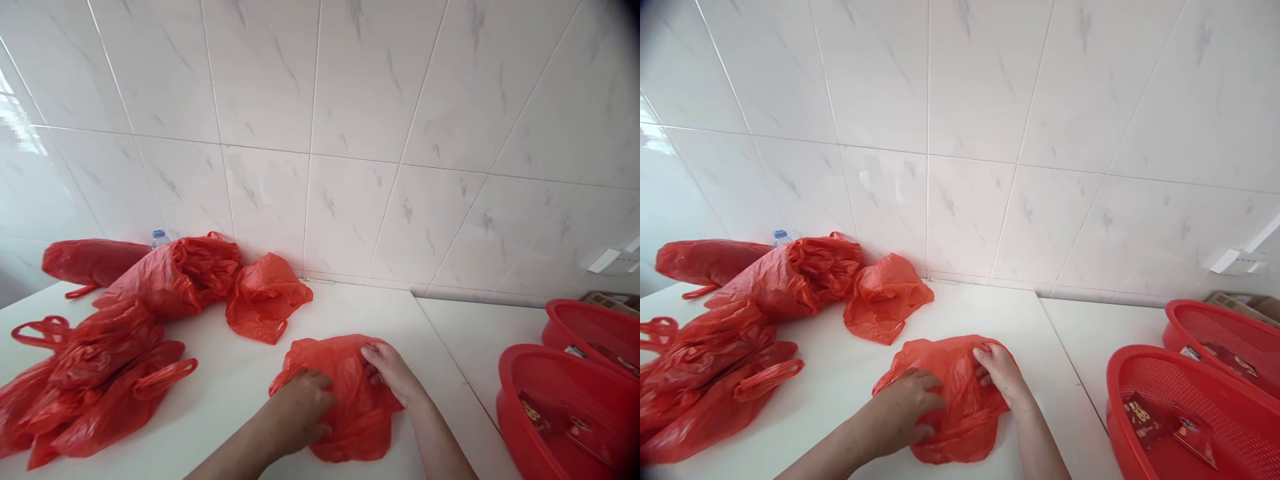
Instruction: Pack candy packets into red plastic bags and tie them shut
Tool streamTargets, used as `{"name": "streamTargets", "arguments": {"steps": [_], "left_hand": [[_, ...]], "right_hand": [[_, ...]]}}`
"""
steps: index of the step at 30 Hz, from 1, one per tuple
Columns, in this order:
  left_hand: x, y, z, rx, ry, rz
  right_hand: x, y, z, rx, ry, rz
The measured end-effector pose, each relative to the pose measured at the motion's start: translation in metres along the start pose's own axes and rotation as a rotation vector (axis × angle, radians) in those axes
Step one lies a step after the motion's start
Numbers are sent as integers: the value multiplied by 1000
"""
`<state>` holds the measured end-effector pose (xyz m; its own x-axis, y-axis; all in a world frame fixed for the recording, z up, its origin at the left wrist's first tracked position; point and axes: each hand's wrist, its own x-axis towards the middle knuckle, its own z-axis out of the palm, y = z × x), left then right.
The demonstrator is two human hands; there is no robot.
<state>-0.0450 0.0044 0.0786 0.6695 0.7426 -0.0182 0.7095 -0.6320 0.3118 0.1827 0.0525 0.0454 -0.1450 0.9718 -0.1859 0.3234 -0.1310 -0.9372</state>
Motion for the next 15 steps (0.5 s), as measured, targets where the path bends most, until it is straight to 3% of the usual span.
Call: {"name": "streamTargets", "arguments": {"steps": [5, 10, 15], "left_hand": [[-4, -2, -2, 40, 72, -33], [11, -1, -1, 53, 156, 12], [31, -29, 16, 152, 114, -198]], "right_hand": [[-15, -20, -4, -141, -13, -27], [-26, -36, 15, -401, -68, -118], [-15, -23, 34, -542, -105, -89]]}}
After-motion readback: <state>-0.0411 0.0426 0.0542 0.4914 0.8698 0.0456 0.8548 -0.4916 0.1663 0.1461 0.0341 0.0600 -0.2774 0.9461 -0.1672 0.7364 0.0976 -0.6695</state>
